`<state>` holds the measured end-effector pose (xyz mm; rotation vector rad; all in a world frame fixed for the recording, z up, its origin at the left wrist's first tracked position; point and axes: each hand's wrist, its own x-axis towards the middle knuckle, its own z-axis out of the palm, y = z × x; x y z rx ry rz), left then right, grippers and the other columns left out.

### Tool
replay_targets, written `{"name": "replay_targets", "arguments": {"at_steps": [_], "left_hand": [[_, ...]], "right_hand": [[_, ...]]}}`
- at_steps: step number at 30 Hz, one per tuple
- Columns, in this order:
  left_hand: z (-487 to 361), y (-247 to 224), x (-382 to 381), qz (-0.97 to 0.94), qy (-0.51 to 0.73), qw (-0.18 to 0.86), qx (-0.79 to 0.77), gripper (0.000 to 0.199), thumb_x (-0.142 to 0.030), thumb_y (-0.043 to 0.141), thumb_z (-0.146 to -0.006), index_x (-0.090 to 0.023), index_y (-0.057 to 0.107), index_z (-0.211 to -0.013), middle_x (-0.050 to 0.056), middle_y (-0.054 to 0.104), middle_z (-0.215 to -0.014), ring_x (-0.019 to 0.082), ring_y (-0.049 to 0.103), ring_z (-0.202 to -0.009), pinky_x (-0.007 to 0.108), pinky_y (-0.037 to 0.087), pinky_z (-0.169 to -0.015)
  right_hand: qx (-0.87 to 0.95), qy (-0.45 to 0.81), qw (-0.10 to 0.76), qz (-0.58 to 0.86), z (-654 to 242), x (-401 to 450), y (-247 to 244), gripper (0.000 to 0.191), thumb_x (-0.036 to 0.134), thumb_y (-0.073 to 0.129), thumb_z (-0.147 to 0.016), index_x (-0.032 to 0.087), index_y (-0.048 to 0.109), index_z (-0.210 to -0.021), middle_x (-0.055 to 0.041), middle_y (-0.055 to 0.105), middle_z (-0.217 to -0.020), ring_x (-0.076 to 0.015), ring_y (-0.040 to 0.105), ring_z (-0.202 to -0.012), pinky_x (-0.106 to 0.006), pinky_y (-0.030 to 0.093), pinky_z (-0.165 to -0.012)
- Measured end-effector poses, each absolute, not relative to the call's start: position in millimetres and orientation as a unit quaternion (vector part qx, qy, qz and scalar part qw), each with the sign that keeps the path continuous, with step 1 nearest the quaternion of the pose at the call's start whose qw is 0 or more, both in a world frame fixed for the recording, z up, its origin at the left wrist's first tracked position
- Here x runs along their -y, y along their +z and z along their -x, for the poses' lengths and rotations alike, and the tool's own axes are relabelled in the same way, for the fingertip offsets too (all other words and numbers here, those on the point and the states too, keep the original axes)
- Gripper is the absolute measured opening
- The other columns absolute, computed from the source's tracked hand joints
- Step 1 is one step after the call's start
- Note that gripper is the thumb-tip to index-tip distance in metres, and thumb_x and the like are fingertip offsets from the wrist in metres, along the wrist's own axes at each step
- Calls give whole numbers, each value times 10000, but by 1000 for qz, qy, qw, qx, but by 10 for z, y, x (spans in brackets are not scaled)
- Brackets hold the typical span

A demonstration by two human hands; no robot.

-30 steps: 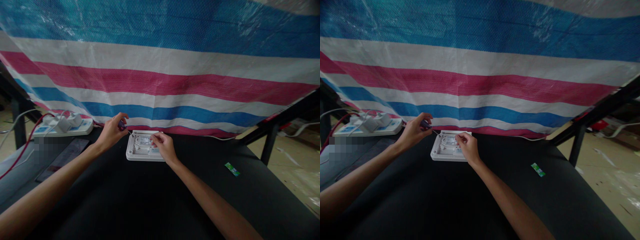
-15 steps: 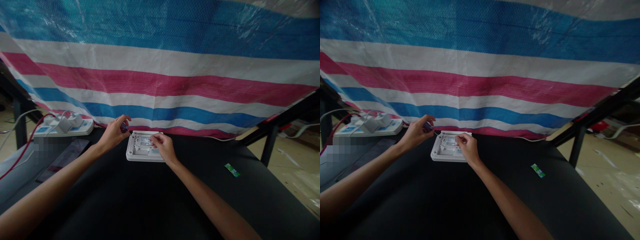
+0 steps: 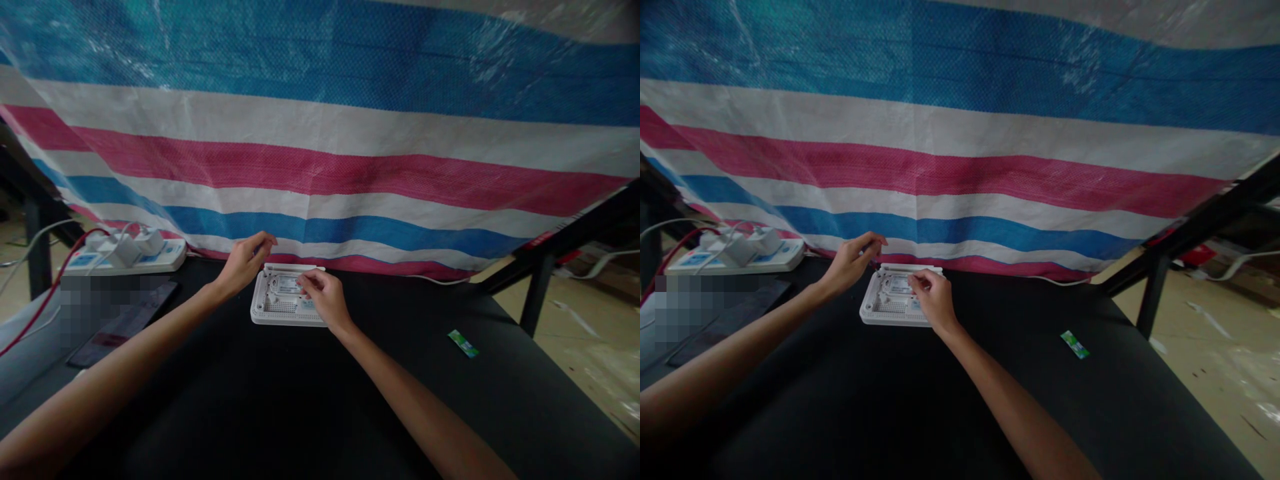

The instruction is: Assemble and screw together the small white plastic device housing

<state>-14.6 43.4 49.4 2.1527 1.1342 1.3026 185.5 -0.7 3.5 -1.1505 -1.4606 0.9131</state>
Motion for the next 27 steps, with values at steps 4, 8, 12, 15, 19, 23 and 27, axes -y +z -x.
{"name": "replay_targets", "arguments": {"at_steps": [4, 8, 12, 15, 19, 23, 27], "left_hand": [[-52, 354, -509, -579, 631, 365, -366, 270, -457, 451, -962, -221, 570, -1017, -56, 369, -583, 105, 376, -479, 200, 331, -475], [-160, 317, -531, -462, 700, 447, -311, 266, -496, 552, -913, -238, 492, -908, -74, 304, -591, 80, 294, -451, 154, 232, -403], [-159, 334, -535, -423, 713, 474, -297, 250, -417, 600, -891, -229, 448, -831, -64, 374, -613, 78, 346, -473, 146, 265, -408], [-139, 352, -521, -424, 705, 480, -305, 247, -387, 627, -866, -203, 486, -782, -39, 444, -650, 82, 406, -509, 161, 305, -423], [-121, 393, -473, -423, 690, 489, -325, 270, -430, 652, -841, -163, 632, -882, -13, 470, -667, 88, 415, -537, 175, 293, -423], [-104, 404, -441, -404, 679, 536, -296, 305, -453, 686, -823, -176, 627, -938, -31, 433, -630, 92, 395, -536, 176, 304, -449], [-82, 373, -440, -380, 685, 570, -248, 302, -424, 725, -812, -200, 521, -816, -50, 411, -623, 88, 406, -549, 167, 341, -502]], "right_hand": [[614, 374, 503, 480, -1850, 18, 56, 212, 365, 610, -812, 169, 669, -756, -51, 691, -734, -164, 635, -601, -251, 482, -522], [625, 361, 503, 474, -1841, 27, 55, 173, 312, 599, -817, 173, 658, -734, -40, 673, -684, -166, 624, -599, -262, 483, -556], [630, 357, 501, 474, -1834, 25, 39, 163, 293, 589, -826, 176, 653, -732, -32, 666, -670, -162, 621, -592, -263, 474, -567], [641, 346, 491, 477, -1838, 32, 48, 160, 284, 589, -832, 178, 656, -733, -29, 667, -665, -164, 623, -597, -269, 479, -582], [668, 258, 507, 479, -1857, 57, 81, 160, 258, 554, -864, 184, 678, -794, -62, 706, -815, -191, 662, -775, -300, 516, -705], [737, 143, 447, 486, -1863, 60, 65, 241, 207, 570, -850, 167, 687, -1058, -136, 630, -1258, -248, 563, -1200, -410, 433, -1027], [793, 92, 320, 509, -1842, 60, 32, 347, 213, 587, -853, 143, 649, -1187, -147, 614, -1300, -258, 525, -1251, -442, 374, -1092]]}}
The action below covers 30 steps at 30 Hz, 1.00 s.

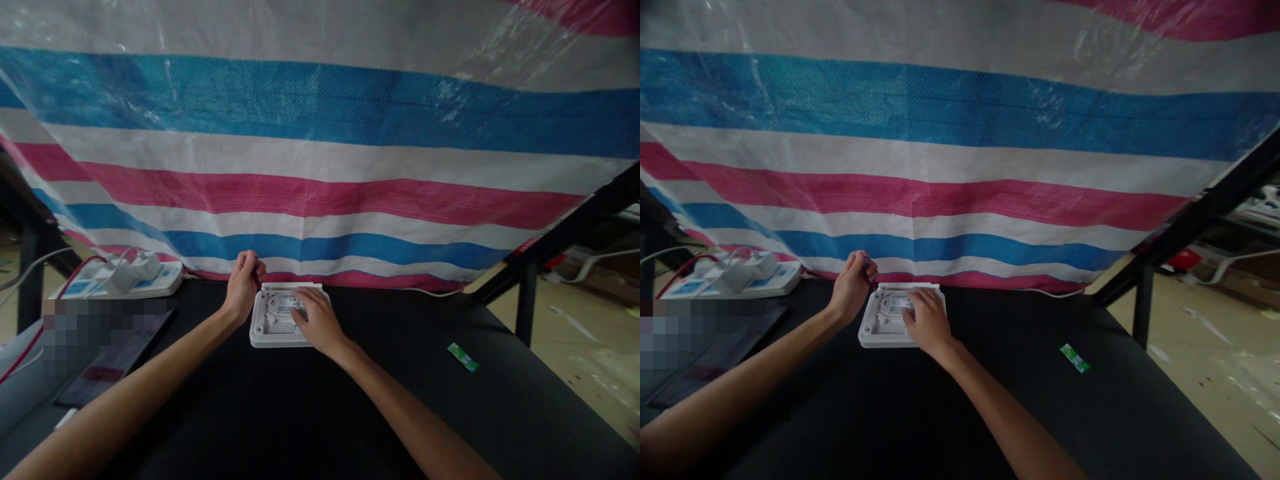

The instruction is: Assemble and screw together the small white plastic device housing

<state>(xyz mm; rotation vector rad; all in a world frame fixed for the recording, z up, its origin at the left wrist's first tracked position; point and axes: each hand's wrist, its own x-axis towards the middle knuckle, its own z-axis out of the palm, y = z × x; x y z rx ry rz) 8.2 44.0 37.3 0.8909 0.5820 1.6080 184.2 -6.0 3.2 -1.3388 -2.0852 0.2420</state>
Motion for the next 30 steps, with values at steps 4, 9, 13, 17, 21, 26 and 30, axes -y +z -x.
{"name": "replay_targets", "arguments": {"at_steps": [4, 9, 13, 17, 21, 26, 30], "left_hand": [[-81, 379, -419, -396, 671, 573, -252, 311, -445, 708, -827, -186, 536, -811, -14, 500, -708, 104, 473, -629, 183, 391, -565], [-136, 429, -351, -421, 628, 592, -280, 388, -509, 577, -908, -146, 589, -773, 15, 486, -700, 113, 458, -624, 204, 388, -570], [-201, 411, -327, -437, 619, 597, -263, 402, -498, 489, -959, -160, 557, -751, -13, 392, -628, 107, 390, -562, 206, 354, -536], [-225, 380, -317, -407, 654, 586, -250, 262, -419, 589, -928, -199, 514, -806, -26, 395, -660, 104, 406, -569, 201, 349, -524], [-193, 393, -301, -430, 647, 570, -268, 226, -363, 637, -901, -195, 538, -788, -4, 494, -701, 111, 460, -613, 198, 378, -550], [-137, 420, -335, -440, 633, 571, -282, 401, -483, 586, -908, -146, 569, -692, 15, 476, -657, 107, 434, -568, 213, 371, -521], [-117, 432, -356, -432, 598, 626, -254, 443, -558, 541, -910, -161, 528, -713, -35, 351, -571, 91, 343, -494, 204, 329, -488]], "right_hand": [[809, 52, 286, 511, -1813, 106, 46, 318, 243, 548, -891, 145, 651, -1175, -134, 631, -1268, -256, 530, -1223, -426, 383, -1075], [811, 20, 264, 522, -1785, 169, 41, 341, 272, 493, -922, 144, 624, -1209, -134, 615, -1274, -269, 507, -1220, -440, 368, -1070], [814, 11, 250, 524, -1779, 171, 11, 354, 277, 463, -932, 141, 615, -1221, -143, 596, -1297, -281, 485, -1237, -453, 361, -1062], [815, 15, 246, 525, -1782, 165, -13, 367, 283, 455, -936, 151, 600, -1246, -147, 583, -1314, -285, 471, -1249, -469, 350, -1068], [815, 4, 248, 524, -1781, 171, -19, 371, 288, 452, -939, 151, 598, -1251, -150, 579, -1319, -284, 472, -1248, -465, 344, -1076], [816, -1, 249, 522, -1773, 185, 12, 366, 279, 461, -934, 145, 606, -1243, -147, 593, -1295, -277, 479, -1240, -451, 347, -1077], [816, -4, 244, 524, -1769, 188, 20, 377, 280, 458, -936, 136, 604, -1253, -154, 588, -1307, -282, 478, -1246, -459, 341, -1083]]}}
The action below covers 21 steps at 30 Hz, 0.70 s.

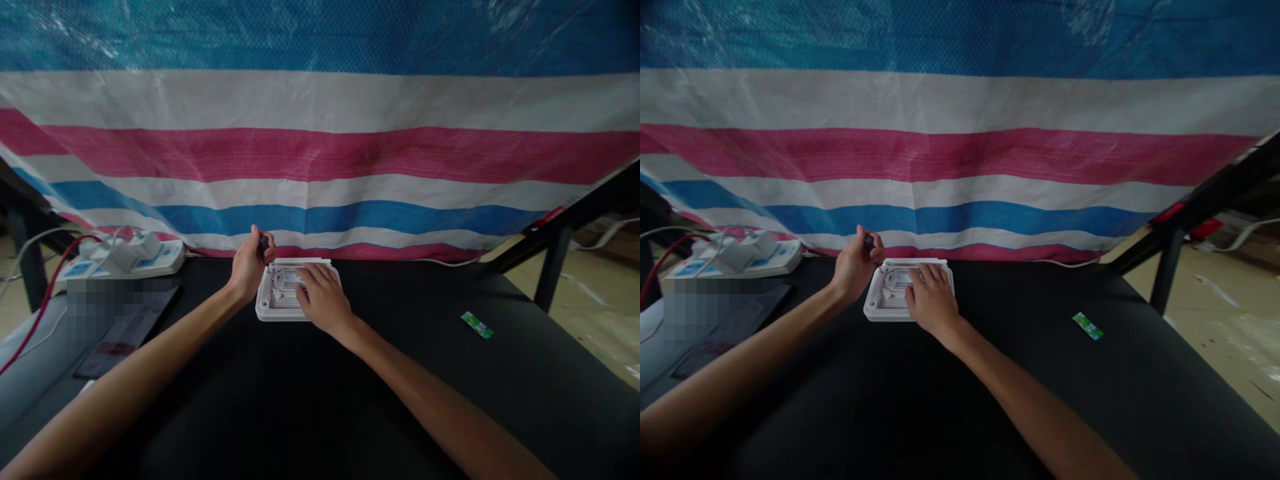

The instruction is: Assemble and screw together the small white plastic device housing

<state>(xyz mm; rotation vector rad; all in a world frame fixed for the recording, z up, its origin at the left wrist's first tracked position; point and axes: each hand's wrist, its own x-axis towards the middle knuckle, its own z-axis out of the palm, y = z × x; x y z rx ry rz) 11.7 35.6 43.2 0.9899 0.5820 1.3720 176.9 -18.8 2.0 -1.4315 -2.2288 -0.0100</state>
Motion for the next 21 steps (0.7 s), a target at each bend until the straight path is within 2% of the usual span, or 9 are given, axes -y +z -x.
{"name": "replay_targets", "arguments": {"at_steps": [2, 7, 13, 18, 21], "left_hand": [[-122, 439, -352, -431, 597, 633, -237, 392, -535, 557, -907, -176, 511, -758, -45, 339, -575, 91, 338, -495, 198, 328, -496], [-141, 455, -336, -437, 616, 608, -244, 210, -300, 648, -854, -207, 463, -821, -43, 434, -642, 90, 384, -530, 184, 329, -509], [-67, 436, -422, -435, 645, 567, -270, 219, -341, 603, -877, -187, 485, -775, -29, 436, -630, 99, 415, -543, 197, 351, -509], [-44, 438, -447, -426, 627, 601, -254, 318, -472, 592, -896, -186, 499, -793, -46, 355, -611, 94, 356, -520, 206, 347, -513], [-59, 431, -416, -446, 621, 595, -247, 274, -378, 684, -848, -193, 490, -795, -47, 374, -627, 89, 354, -529, 198, 336, -517]], "right_hand": [[816, -11, 244, 523, -1769, 185, 9, 386, 279, 455, -938, 118, 604, -1255, -163, 587, -1312, -289, 479, -1249, -457, 333, -1092], [815, -20, 248, 523, -1770, 183, -8, 380, 285, 453, -941, 136, 600, -1258, -151, 588, -1312, -286, 488, -1243, -455, 340, -1090], [815, -31, 249, 523, -1770, 181, -19, 381, 279, 455, -936, 125, 607, -1250, -154, 598, -1301, -290, 502, -1231, -450, 353, -1086], [816, -30, 249, 521, -1772, 178, -22, 375, 286, 460, -936, 144, 603, -1252, -149, 595, -1305, -284, 498, -1232, -456, 357, -1079], [817, -31, 244, 522, -1773, 175, -21, 377, 288, 453, -940, 135, 606, -1248, -151, 597, -1298, -287, 500, -1221, -450, 354, -1077]]}}
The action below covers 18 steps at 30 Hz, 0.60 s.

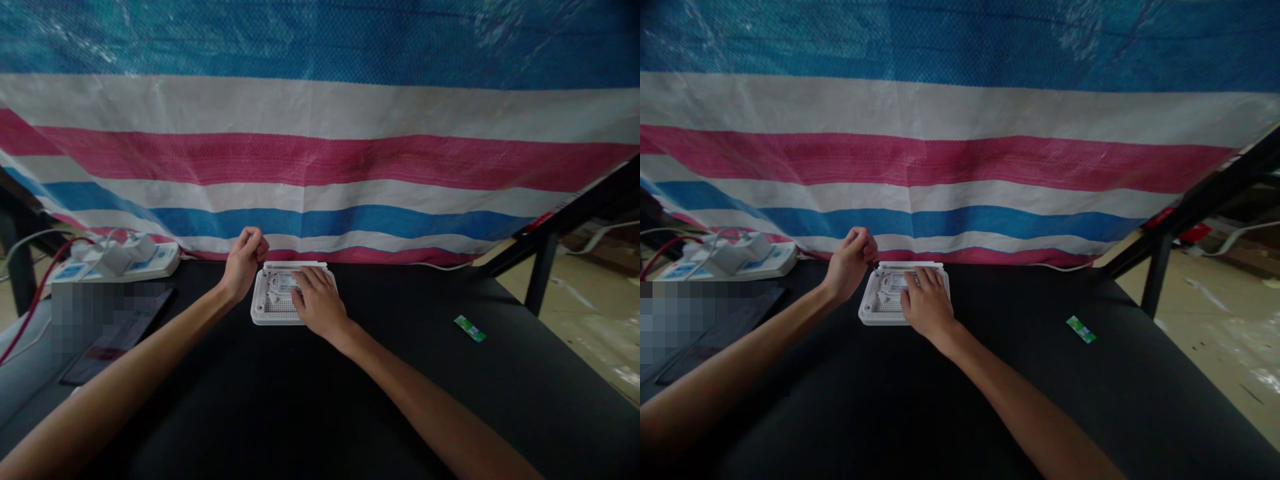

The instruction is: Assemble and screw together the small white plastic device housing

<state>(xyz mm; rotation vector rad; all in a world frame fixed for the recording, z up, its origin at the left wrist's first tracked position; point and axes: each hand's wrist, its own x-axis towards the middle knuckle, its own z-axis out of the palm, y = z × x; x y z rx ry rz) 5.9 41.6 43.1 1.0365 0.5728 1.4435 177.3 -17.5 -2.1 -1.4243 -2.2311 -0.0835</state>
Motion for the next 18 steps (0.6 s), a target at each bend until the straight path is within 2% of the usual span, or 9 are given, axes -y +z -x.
{"name": "replay_targets", "arguments": {"at_steps": [3, 7, 11, 14, 18], "left_hand": [[-57, 397, -409, -469, 626, 569, -253, 286, -320, 726, -812, -180, 488, -737, -25, 429, -658, 96, 389, -570, 199, 339, -530], [-56, 360, -422, -465, 626, 573, -251, 345, -401, 697, -838, -169, 483, -700, -24, 389, -654, 88, 339, -542, 207, 323, -507], [-97, 371, -394, -467, 609, 597, -235, 329, -476, 595, -897, -185, 487, -787, -42, 348, -623, 94, 330, -520, 202, 311, -488], [-116, 394, -369, -460, 615, 595, -237, 257, -400, 623, -880, -207, 460, -832, -39, 428, -654, 95, 391, -540, 192, 325, -502], [-100, 431, -367, -452, 620, 579, -276, 277, -370, 659, -839, -199, 447, -792, 0, 546, -770, 111, 488, -602, 205, 357, -514]], "right_hand": [[818, -27, 246, 520, -1772, 173, -20, 375, 284, 457, -937, 131, 607, -1246, -157, 597, -1296, -289, 498, -1220, -451, 354, -1073], [817, -26, 251, 519, -1772, 175, -21, 361, 277, 461, -932, 146, 614, -1231, -154, 599, -1292, -286, 499, -1217, -461, 357, -1069], [817, -31, 249, 519, -1775, 178, -26, 372, 289, 451, -938, 148, 605, -1246, -145, 595, -1300, -280, 497, -1224, -453, 352, -1079], [818, -33, 246, 520, -1777, 179, -31, 376, 296, 441, -945, 151, 601, -1253, -146, 591, -1306, -280, 495, -1231, -459, 347, -1086], [817, -37, 244, 521, -1777, 181, -38, 382, 292, 444, -943, 136, 602, -1254, -150, 588, -1313, -288, 496, -1235, -452, 347, -1092]]}}
